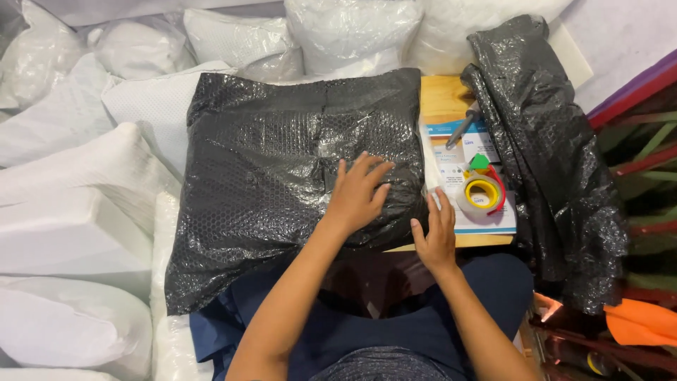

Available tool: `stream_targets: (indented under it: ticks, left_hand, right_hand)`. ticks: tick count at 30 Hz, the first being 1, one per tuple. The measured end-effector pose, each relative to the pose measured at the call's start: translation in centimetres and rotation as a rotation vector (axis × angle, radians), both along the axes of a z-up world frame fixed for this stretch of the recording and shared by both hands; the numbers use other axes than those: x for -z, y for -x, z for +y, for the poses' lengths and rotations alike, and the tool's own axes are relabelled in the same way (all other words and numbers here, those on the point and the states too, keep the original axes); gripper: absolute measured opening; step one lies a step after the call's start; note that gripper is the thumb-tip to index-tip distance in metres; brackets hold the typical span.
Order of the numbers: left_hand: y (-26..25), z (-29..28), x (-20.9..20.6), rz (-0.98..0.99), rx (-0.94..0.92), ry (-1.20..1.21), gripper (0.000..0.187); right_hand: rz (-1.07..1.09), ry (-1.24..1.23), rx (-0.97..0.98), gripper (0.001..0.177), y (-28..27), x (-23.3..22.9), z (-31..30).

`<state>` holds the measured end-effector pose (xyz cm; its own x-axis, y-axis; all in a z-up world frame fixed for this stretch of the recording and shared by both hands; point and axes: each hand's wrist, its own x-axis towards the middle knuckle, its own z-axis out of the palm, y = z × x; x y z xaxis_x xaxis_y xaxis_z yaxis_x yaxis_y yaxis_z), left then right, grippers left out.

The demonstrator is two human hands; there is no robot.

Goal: Wrapping a white pillow in black bubble wrap and securing it with adhesive tape.

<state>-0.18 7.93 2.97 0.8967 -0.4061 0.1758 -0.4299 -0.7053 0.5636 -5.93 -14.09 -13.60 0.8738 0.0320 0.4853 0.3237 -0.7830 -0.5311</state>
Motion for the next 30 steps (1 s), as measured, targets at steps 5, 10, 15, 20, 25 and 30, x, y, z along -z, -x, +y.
stream_targets:
  ticks: [5, 10, 15, 20, 25, 30]
  left_hand:
    - [3.4, 4.0, 0.7, -0.013, -0.078, -0.193, 0.048]
    - [7.2, 8.7, 0.1, 0.049, -0.162, -0.07, 0.048]
    - [11.5, 15.6, 0.8, -0.139, -0.436, -0.106, 0.04]
    - [16.3, 25.9, 4.3, -0.201, -0.689, -0.255, 0.044]
    - [19.9, 30.0, 3.9, 0.017, -0.919, -0.135, 0.061]
    - [21.1, 28.3, 1.9, 0.176, -0.739, 0.143, 0.079]
  right_hand:
    - [0.089, -0.054, -0.061, 0.062, -0.3, 0.3, 0.9]
    - [0.148, -0.047, -0.114, 0.067, -0.5, 1.4, 0.0]
    - [0.011, 0.005, -0.173, 0.08, -0.4, -0.7, -0.7]
    - [0.019, 0.187, -0.211, 0.082, 1.4, -1.5, -0.8]
    - [0.074, 0.204, -0.194, 0.072, 0.5, -2.1, -1.5]
    - [0.144, 0.138, -0.131, 0.07, 0.2, -3.3, -1.9]
